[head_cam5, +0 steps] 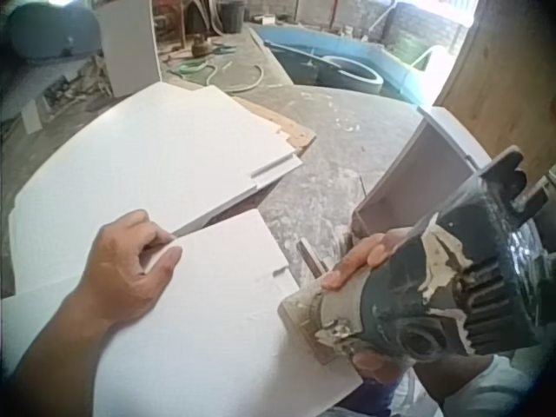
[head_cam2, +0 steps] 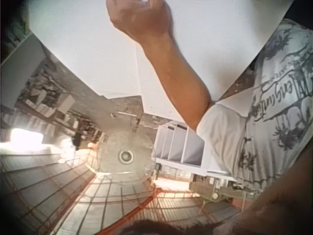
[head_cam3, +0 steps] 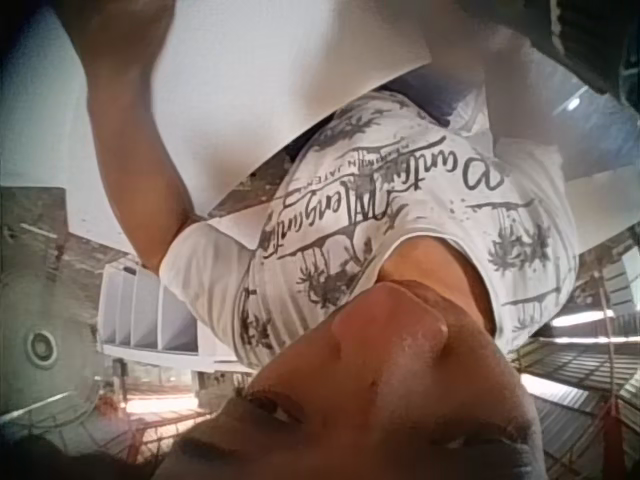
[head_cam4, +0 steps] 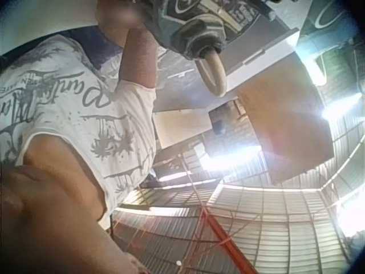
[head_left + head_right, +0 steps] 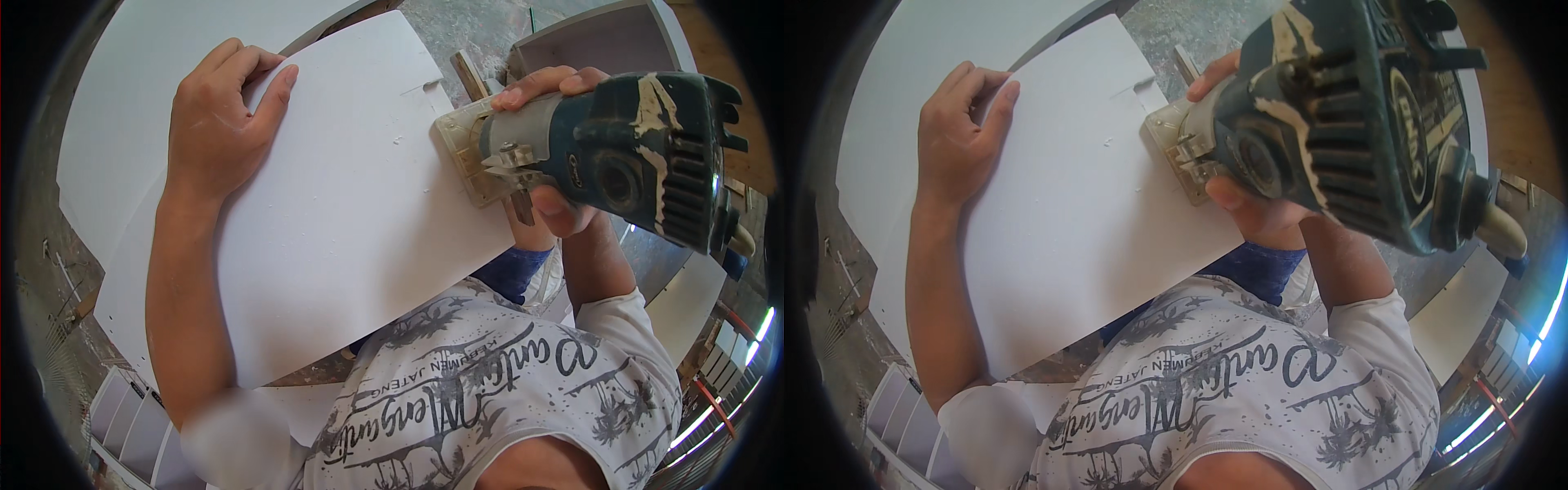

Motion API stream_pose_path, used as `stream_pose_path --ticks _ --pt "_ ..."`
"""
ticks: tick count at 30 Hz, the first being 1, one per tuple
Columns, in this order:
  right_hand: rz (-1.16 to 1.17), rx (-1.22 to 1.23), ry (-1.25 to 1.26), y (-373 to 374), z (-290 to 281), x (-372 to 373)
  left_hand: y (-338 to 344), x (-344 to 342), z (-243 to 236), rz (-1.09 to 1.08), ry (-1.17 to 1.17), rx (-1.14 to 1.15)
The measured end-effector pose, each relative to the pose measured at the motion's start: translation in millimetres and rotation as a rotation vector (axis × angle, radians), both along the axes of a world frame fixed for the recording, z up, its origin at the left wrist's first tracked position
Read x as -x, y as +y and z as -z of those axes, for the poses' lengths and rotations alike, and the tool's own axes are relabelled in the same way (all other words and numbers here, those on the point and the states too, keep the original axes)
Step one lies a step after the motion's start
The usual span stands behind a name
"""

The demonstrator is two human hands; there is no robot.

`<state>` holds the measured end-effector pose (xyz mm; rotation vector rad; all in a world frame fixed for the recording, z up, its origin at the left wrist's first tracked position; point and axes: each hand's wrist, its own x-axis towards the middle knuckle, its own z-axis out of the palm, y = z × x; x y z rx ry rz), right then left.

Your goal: The person uses a power trimmer to smooth the edges of white panels while sitting on a workshop floor. They pick up the panels one at a time, run the tool along the side, and place the finished pieces into a shelving unit.

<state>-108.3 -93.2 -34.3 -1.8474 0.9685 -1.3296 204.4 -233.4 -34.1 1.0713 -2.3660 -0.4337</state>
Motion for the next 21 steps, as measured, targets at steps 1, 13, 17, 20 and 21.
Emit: stream_pose_path --ticks 1,13,17,20,21 --pt "0.013 -0.002 -0.001 -1.5 -1.2 -1.8 0.5 -0.1 0.7 -0.002 0.002 -0.001" --pt "-0.025 0.049 -0.045 -12.4 7.4 -3.1 -4.4 -2.8 5.1 0.005 -0.031 0.03" --pt "-0.016 0.028 -0.083 -14.7 7.2 -3.6 -6.7 -3.9 5.8 0.028 -0.009 0.029" --pt "-0.041 0.035 -0.064 -16.9 4.5 -3.0 -9.1 -3.6 4.5 0.034 0.0 0.026" --pt "-0.041 0.034 -0.066 -16.2 4.0 -3.1 -10.1 -3.1 3.8 0.037 0.001 0.023"
